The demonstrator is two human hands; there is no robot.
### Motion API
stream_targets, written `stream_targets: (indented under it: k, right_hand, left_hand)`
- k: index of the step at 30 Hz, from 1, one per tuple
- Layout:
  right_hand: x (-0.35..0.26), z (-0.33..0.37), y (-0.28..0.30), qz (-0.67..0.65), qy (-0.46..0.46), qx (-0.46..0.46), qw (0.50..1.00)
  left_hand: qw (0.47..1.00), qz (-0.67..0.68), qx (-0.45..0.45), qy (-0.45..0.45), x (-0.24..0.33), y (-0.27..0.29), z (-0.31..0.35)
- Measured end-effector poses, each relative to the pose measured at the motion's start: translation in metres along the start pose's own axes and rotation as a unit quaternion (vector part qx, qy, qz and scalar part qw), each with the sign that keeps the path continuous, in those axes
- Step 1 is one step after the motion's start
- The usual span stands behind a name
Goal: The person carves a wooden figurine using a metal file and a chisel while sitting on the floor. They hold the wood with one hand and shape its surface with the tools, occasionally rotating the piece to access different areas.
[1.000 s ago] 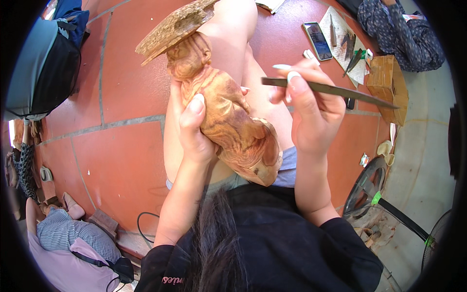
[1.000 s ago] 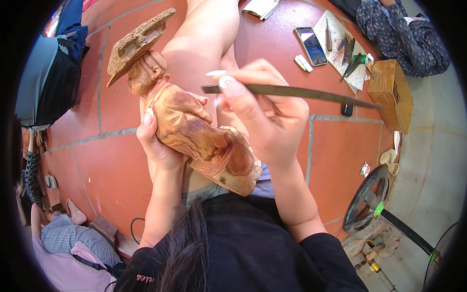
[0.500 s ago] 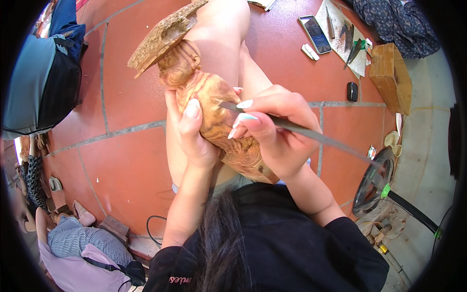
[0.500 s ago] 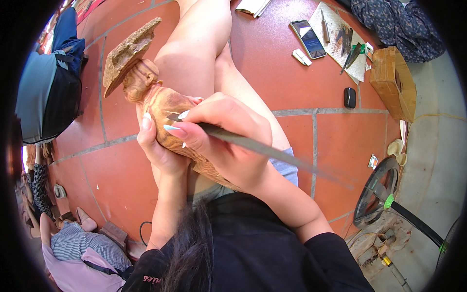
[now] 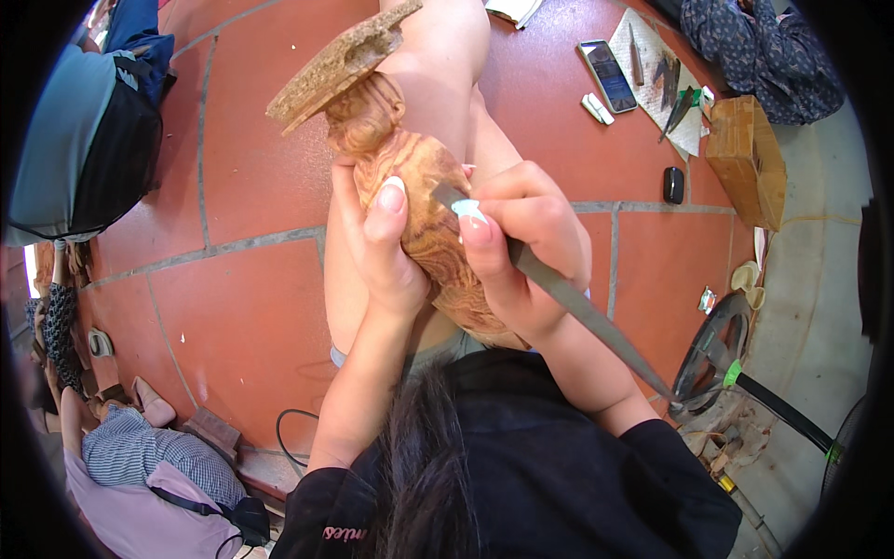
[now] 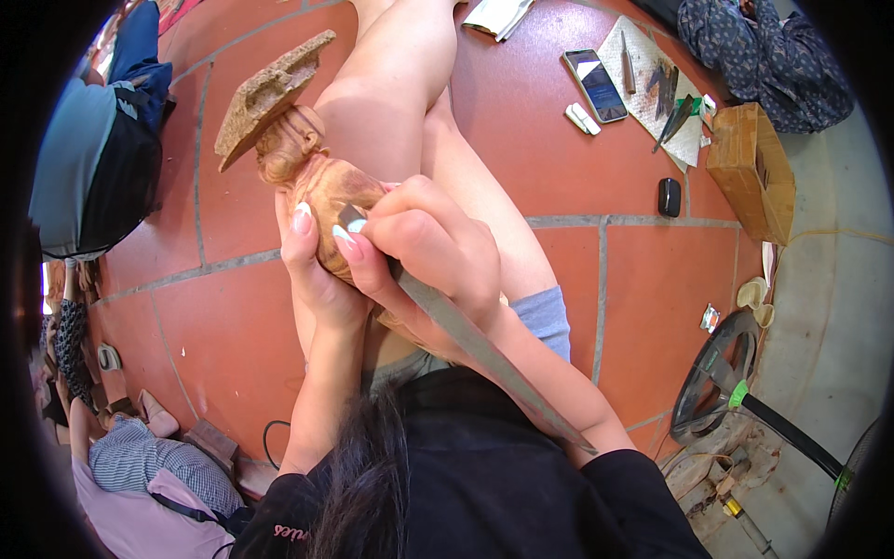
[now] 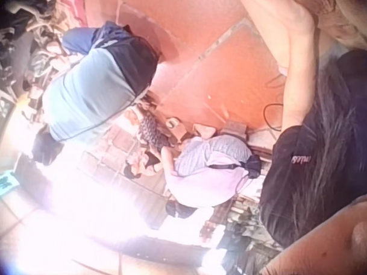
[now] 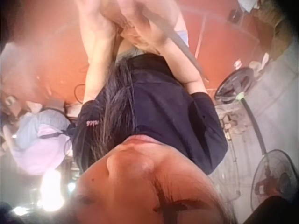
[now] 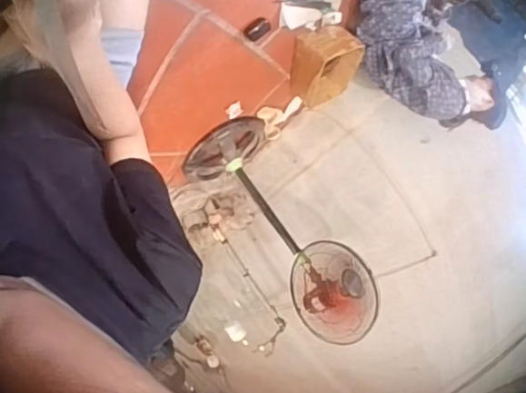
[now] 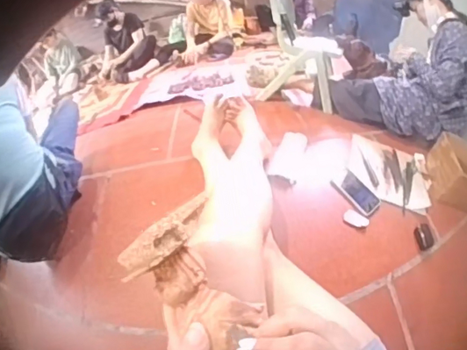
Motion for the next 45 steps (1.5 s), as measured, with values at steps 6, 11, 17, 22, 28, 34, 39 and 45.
stream_targets:
  k: [6,11,17,22,28,34,39,45]
  right_hand:
    - [0.001,0.012,0.001,-0.145,-0.099,0.142,0.974]
    - [0.006,0.018,0.030,-0.267,-0.258,0.216,0.903]
    - [-0.008,0.042,0.079,-0.272,-0.249,0.252,0.895]
    - [-0.047,0.049,0.106,-0.247,-0.202,0.252,0.914]
    - [-0.089,0.039,0.110,-0.280,-0.129,0.249,0.918]
    - [-0.101,0.048,0.110,-0.188,-0.142,0.233,0.943]
    - [-0.102,0.048,0.129,-0.170,-0.118,0.275,0.939]
    - [-0.116,0.059,0.159,-0.219,-0.106,0.328,0.913]
  left_hand:
    - [0.999,0.031,-0.038,-0.008,-0.009,0.006,0.000]
    - [0.997,-0.015,-0.070,-0.032,-0.001,0.004,0.006]
    - [0.993,-0.058,-0.085,-0.063,0.024,-0.013,0.020]
    - [0.958,-0.166,-0.144,-0.183,0.051,-0.047,0.052]
    - [0.888,-0.287,-0.170,-0.316,0.066,-0.097,0.079]
    - [0.865,-0.322,-0.175,-0.343,0.026,-0.112,0.079]
    - [0.825,-0.361,-0.221,-0.374,0.040,-0.123,0.093]
    - [0.779,-0.363,-0.304,-0.412,0.034,-0.131,0.116]
Point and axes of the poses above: each hand's wrist, its own z-axis away from the middle knuckle, its own y-axis out of the back of the hand, x = y × z, the point moved 2 cm from there along -z, towards the middle knuckle, and after that the axes turned 10 degrees about -z, right-handed, at the moved point
